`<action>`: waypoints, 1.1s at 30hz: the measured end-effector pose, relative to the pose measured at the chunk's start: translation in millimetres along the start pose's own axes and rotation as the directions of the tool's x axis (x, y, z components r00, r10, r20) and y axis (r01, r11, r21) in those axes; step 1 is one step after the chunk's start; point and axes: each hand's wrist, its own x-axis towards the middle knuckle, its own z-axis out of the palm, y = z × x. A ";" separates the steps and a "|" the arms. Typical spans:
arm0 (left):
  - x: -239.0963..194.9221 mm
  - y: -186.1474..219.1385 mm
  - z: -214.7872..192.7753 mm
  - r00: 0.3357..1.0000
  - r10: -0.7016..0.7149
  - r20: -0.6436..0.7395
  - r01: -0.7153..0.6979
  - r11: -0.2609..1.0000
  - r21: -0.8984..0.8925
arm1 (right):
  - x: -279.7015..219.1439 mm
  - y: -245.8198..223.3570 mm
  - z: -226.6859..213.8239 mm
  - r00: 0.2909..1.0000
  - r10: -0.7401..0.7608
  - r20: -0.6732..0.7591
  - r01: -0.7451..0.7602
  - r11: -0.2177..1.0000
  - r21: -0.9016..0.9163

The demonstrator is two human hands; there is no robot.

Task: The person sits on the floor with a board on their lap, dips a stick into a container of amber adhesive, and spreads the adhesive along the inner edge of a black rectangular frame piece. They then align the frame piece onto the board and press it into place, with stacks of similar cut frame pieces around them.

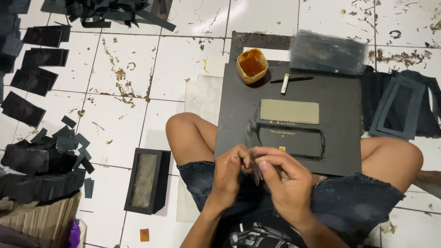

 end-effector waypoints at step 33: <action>9.9 -31.3 -42.6 0.920 -0.079 -0.384 0.090 0.996 0.012 | 62.6 48.1 33.4 0.923 0.197 0.330 -0.193 0.980 -0.045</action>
